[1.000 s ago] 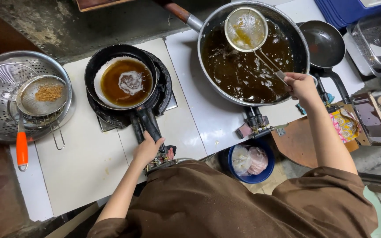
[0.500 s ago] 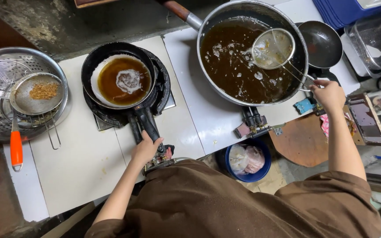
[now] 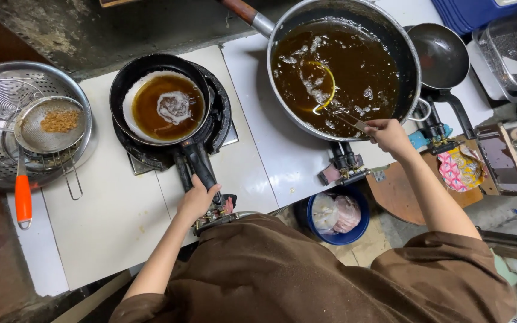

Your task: Using a handheld mesh strainer to remove fried food particles and debris from a large pot of cooking oil.

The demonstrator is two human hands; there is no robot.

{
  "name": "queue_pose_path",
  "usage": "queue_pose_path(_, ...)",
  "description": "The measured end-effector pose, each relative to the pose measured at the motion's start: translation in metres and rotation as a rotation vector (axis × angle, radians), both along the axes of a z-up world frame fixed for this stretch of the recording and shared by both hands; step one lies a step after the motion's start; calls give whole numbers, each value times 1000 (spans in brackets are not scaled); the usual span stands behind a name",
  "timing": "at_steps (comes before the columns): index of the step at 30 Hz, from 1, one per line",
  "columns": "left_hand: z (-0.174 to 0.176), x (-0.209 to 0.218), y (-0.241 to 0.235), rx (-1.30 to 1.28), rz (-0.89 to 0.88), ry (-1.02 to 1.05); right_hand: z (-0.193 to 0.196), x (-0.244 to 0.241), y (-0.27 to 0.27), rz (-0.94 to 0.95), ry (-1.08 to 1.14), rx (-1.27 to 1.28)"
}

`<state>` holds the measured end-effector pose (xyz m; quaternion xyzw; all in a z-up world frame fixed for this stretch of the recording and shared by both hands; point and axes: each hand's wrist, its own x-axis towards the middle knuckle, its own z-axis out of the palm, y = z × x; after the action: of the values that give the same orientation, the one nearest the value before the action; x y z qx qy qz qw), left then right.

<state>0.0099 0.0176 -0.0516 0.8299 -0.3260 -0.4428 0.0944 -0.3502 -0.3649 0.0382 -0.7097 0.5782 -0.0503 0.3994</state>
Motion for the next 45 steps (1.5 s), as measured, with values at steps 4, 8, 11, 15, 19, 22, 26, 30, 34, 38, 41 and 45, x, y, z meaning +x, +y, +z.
queue_pose_path(4,-1,0,1,-4,-5,-10,-9,14,1,-70,-216,170)
queue_pose_path(8,1,0,1,14,-11,-18,-12,16,3,-94,-269,222)
queue_pose_path(11,2,-1,1,-8,8,-20,-8,16,5,-112,-298,234)
queue_pose_path(15,7,-2,-2,-6,2,-33,5,17,11,-103,-317,184)
queue_pose_path(19,13,-2,-4,6,-23,-54,3,13,9,-110,-348,83)
queue_pose_path(22,7,-3,-2,-9,-38,-76,2,7,3,-129,-383,29)
queue_pose_path(26,28,-3,2,-7,-33,-62,9,1,-4,-103,-376,-124)
queue_pose_path(30,13,7,12,-41,-27,-24,20,-2,-6,-120,-29,-395)
queue_pose_path(34,53,7,23,37,139,18,33,1,-6,-90,199,-504)
queue_pose_path(38,30,29,48,-18,230,-36,33,4,-1,-79,229,-579)
queue_pose_path(41,25,48,68,-44,287,-123,34,7,6,-72,250,-603)
queue_pose_path(45,25,76,97,-8,419,-164,28,9,11,-86,274,-625)
